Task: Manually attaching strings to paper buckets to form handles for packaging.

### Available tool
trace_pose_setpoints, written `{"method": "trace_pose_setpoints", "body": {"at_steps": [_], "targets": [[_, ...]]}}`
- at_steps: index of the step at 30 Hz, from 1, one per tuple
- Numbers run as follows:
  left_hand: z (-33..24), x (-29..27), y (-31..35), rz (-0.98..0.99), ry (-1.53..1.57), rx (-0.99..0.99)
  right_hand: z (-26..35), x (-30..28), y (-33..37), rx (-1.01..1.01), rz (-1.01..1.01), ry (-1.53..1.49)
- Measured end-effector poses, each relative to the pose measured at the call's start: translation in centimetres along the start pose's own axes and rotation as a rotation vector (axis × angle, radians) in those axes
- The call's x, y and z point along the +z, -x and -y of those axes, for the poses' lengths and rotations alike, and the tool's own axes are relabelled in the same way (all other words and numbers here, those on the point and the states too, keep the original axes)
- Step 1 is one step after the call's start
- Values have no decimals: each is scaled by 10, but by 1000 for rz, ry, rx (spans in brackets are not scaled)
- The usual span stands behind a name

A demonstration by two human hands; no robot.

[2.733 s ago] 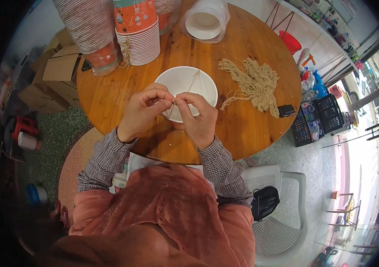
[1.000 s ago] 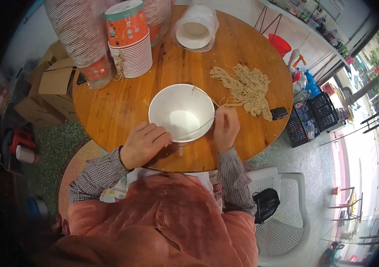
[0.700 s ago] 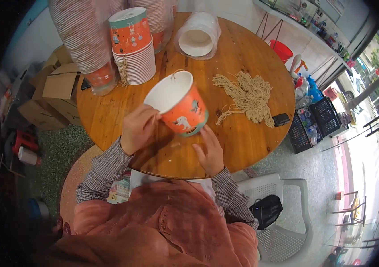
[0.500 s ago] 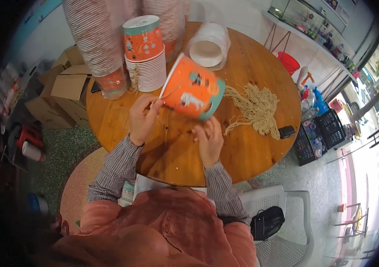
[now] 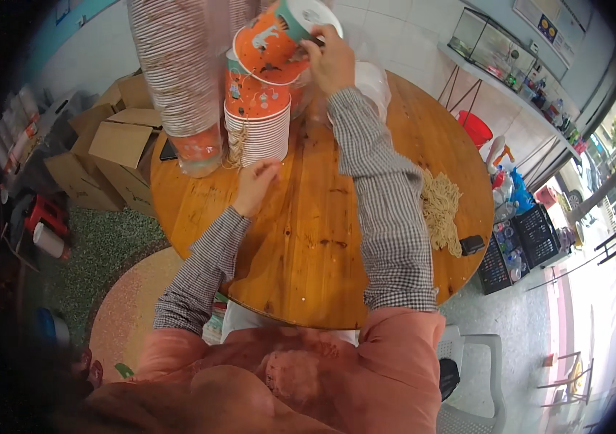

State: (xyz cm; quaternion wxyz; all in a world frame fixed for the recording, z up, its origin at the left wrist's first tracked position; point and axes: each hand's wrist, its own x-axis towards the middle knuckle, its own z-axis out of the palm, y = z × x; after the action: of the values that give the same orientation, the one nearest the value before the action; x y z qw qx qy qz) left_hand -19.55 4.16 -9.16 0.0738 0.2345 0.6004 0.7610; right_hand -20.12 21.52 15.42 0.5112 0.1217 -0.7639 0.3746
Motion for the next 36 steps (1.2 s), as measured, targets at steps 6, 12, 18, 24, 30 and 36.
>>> {"method": "trace_pose_setpoints", "body": {"at_steps": [6,12,18,24,30,36], "targets": [[45,-10,18,192,-587,65,-6,53,-38,-22,441,156],[32,-15,21,304,-686,93,-3,79,-24,-148,621,430],[31,-10,17,326,-740,187,-13,75,-18,-168,649,408],[32,-24,18,276,-780,234,-34,31,-14,295,521,-172],[22,3,10,295,-786,343,-245,-106,55,437,-32,365],[24,-16,15,258,-854,299,-280,-68,119,425,-21,613]]}}
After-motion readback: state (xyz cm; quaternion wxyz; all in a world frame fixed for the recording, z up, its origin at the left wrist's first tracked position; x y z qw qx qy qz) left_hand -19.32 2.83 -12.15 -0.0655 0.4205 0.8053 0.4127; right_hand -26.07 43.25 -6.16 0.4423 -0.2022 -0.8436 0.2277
